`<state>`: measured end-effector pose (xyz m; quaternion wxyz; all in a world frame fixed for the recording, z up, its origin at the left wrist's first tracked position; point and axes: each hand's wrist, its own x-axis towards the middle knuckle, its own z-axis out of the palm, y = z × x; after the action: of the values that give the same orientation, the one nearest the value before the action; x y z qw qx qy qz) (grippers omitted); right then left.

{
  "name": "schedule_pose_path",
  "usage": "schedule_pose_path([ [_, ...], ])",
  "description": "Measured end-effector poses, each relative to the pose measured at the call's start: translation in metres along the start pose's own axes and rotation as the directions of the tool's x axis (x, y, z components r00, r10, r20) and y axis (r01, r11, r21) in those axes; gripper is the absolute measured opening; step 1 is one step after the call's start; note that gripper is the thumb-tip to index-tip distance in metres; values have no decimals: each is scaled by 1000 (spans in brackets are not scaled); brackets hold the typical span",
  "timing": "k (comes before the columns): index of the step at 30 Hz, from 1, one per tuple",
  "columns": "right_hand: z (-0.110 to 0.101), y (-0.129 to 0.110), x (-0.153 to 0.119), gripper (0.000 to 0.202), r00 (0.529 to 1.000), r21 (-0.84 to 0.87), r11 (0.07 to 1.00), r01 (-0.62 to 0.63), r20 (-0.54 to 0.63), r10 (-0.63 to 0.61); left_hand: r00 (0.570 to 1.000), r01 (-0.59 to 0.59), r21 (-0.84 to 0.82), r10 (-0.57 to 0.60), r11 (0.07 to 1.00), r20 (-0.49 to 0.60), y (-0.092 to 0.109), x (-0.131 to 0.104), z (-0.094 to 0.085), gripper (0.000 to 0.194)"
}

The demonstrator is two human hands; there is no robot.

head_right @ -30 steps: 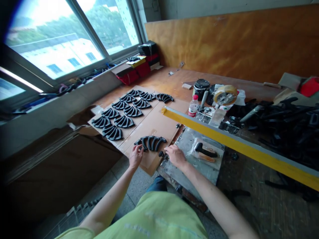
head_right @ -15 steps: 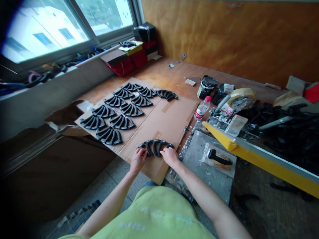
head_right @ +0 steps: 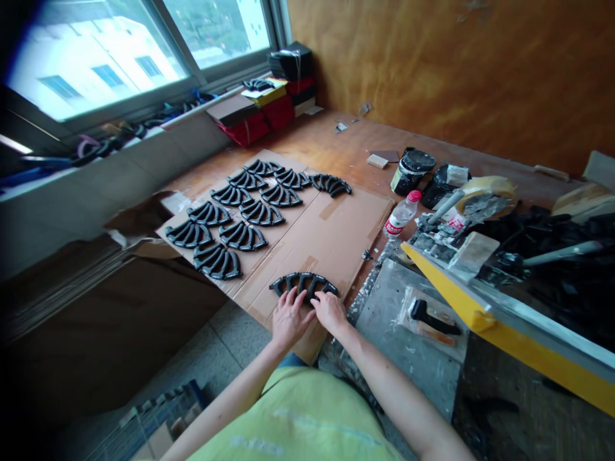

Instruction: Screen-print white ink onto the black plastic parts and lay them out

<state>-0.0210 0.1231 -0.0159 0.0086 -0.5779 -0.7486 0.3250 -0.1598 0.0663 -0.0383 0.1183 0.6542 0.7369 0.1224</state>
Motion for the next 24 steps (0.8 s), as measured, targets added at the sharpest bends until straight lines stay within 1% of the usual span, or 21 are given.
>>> schedule_pose_path([
  [2,1,-2,1,38,1000,12,1000,0,-11,0,996,65,28,-67,997,59,13,5,7,59],
  [4,3,-4,2,38,1000,25,1000,4,-18,-3,992,96,45,-99,994,74,19,13,12,51],
  [5,4,-4,3,39,1000,33,999,7,-22,-7,994,85,49,-88,995,66,18,17,13,46],
  [7,5,-3,6,39,999,62,998,12,-42,-9,999,23,50,-25,998,42,15,29,11,41],
  [9,5,-1,14,40,996,101,995,14,-90,-5,998,-55,40,53,998,37,11,48,6,41],
  [10,2,0,21,41,992,123,992,19,-128,-3,995,-92,29,90,995,37,10,61,4,42],
  [11,-1,1,30,42,985,144,989,25,-172,0,991,-129,17,128,992,34,10,77,1,43],
  [13,-13,4,56,43,966,170,985,25,-259,20,978,-209,-8,209,978,20,13,119,-3,44],
  [16,-38,7,109,43,931,168,986,-24,-357,83,946,-324,-34,325,945,4,23,195,-6,40],
  [18,-56,10,148,45,911,147,986,-81,-391,133,925,-378,-51,379,925,18,29,246,-4,39],
  [21,-75,12,203,47,891,113,980,-162,-411,194,908,-413,-69,417,908,45,32,309,1,39],
  [24,-86,7,249,46,893,68,976,-204,-396,215,923,-379,-59,382,924,42,25,352,8,36],
])
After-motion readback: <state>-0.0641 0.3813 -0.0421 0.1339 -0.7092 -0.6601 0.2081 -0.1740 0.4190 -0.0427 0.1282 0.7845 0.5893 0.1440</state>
